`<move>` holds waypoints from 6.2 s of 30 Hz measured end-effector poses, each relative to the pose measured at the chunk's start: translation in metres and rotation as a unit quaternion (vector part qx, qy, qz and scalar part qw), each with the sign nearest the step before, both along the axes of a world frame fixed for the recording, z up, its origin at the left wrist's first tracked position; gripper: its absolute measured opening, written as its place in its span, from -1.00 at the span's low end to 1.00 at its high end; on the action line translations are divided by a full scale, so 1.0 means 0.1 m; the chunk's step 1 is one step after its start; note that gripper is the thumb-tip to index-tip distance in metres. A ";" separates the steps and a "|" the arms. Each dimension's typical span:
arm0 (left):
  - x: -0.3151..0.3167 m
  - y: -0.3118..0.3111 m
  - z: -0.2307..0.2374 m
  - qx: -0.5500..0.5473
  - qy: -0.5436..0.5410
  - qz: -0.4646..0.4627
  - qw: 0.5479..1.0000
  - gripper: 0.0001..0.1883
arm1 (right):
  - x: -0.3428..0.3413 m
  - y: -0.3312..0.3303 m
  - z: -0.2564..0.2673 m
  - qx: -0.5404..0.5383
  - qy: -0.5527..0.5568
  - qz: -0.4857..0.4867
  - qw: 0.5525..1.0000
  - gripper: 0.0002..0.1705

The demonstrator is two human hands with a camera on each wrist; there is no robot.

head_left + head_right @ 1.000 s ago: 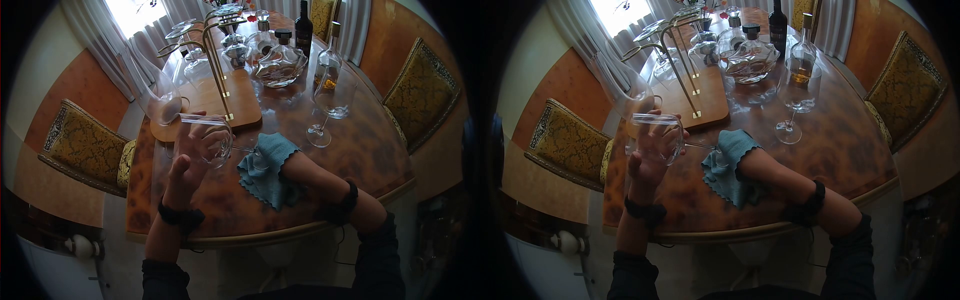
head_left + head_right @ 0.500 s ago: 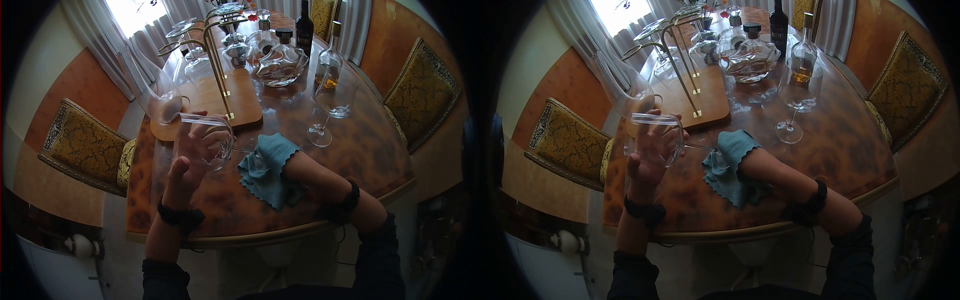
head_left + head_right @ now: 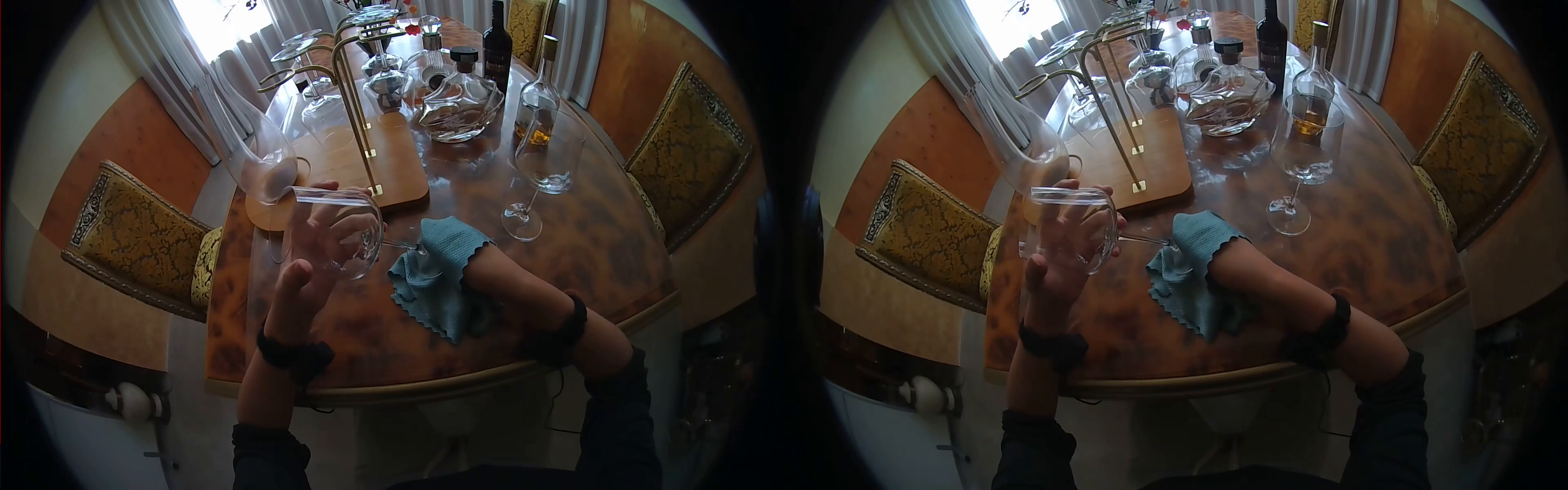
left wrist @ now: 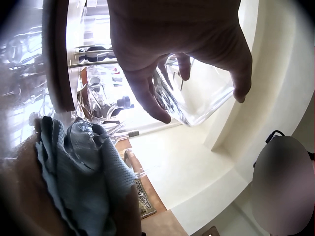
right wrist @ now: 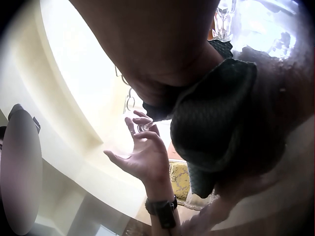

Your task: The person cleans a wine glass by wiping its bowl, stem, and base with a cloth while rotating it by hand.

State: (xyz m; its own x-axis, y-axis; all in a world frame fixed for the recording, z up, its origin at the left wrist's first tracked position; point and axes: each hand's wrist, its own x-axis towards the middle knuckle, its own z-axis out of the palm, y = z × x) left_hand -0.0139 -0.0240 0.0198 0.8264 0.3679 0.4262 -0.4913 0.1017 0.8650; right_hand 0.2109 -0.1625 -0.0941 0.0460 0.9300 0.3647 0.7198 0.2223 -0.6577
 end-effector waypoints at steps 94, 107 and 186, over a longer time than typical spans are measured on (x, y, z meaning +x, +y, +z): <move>-0.04 0.11 -0.03 -0.105 -0.124 -0.132 0.978 0.10 | 0.09 -1.02 0.30 -0.227 0.459 -0.134 0.849 -0.62; 0.00 -0.12 0.02 0.002 -0.043 -0.001 0.999 0.13 | -0.19 -0.59 0.52 -0.247 0.548 -0.153 0.784 -0.59; 0.13 -0.43 -0.15 -0.169 -0.057 -0.085 0.980 0.13 | -0.11 -0.25 -0.26 -0.023 0.005 -0.052 0.998 -0.78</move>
